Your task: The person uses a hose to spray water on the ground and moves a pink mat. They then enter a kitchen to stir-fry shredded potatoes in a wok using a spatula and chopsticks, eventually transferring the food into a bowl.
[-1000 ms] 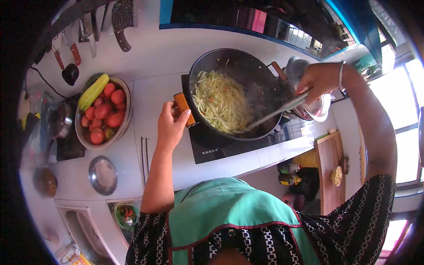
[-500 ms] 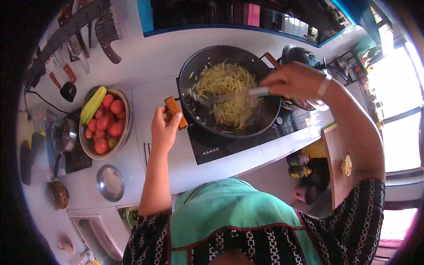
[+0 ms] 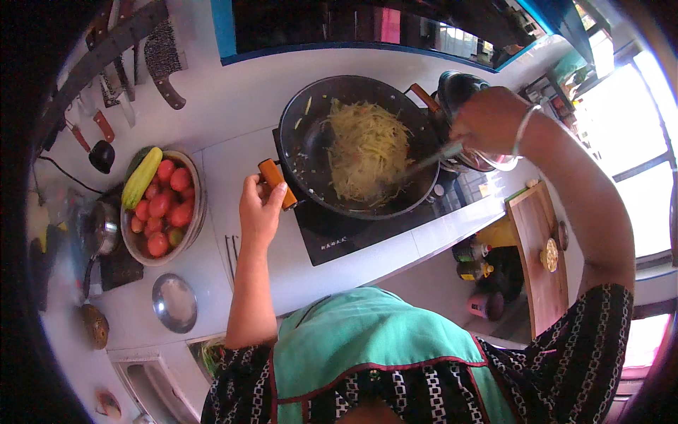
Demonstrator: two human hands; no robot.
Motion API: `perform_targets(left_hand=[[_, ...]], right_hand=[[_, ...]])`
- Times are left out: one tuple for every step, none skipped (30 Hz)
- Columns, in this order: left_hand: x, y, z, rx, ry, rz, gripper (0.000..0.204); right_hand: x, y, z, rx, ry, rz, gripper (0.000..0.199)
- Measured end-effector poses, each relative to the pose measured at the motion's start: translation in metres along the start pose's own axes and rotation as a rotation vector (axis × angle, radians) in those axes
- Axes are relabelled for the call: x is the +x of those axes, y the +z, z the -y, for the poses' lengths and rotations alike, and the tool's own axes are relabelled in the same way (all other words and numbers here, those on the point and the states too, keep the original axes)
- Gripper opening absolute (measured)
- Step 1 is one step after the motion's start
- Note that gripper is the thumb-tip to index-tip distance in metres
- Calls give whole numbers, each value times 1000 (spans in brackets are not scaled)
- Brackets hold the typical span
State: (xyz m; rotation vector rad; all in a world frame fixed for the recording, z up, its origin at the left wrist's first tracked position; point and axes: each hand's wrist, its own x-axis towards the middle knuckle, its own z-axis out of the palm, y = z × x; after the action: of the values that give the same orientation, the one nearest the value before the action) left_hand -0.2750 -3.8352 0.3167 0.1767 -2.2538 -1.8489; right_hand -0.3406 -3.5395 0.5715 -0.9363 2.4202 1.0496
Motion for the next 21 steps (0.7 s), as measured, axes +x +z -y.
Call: perform_targets(left_hand=[[0,3,-2,-10,-9,1,32],[0,5,-7,-21,-29,16,32],[0,6,-13,-32,-49,33,32],[1,4,-16,-35,-68,44,32],[2,2,-14,-11,-39,33,31],[3,1,-8,13,-10,23,31],[2,-3,-5,33,17,8,31],[2,-2,-7,19,3,11,31],[1,-3,-9,6,-12,11,31],[1,-4,-13,-2,-25,3,31],[0,-4,-13,-32,-29,5,31],[-2,-3,-14,-60,-35,4,32],[-3,-3,-13,-90,-41,2,32],[-2,0,-13,-75,-34,12,32],[-1,3,-12,-55,-32,18,31],[-2,3,-13,-29,-34,14,31],[-1,3,-12,-28,-35,15,31],[1,3,-9,-28,-34,20,31],[1,0,-6,-20,-36,23,31],[0,0,-4,-38,-23,17,31],[0,0,-2,-57,-9,14,31]], right_hand=[[3,7,1,-98,28,-53,18],[6,12,3,-197,64,-104,19],[8,12,5,-230,85,-180,19],[11,10,9,-261,103,-265,20],[7,4,16,-251,96,-303,21],[-5,-7,28,-242,90,-341,21],[-19,-18,39,-237,80,-380,22],[-28,-18,39,-223,81,-333,23],[-37,-18,40,-209,81,-285,24],[-36,-11,35,-201,113,-153,26],[-32,0,32,-189,145,-18,28],[-18,16,23,-188,203,36,34],[1,38,12,-175,268,-70,31],[14,63,1,-162,346,-165,28],[20,67,-4,-124,374,-232,26],[28,64,-6,-85,388,-306,24],[35,59,-7,-21,362,-347,24],[37,52,-6,43,340,-384,23],[37,50,-1,-25,264,-445,24],[34,49,7,-92,192,-504,26],[21,46,11,-121,129,-538,28]])
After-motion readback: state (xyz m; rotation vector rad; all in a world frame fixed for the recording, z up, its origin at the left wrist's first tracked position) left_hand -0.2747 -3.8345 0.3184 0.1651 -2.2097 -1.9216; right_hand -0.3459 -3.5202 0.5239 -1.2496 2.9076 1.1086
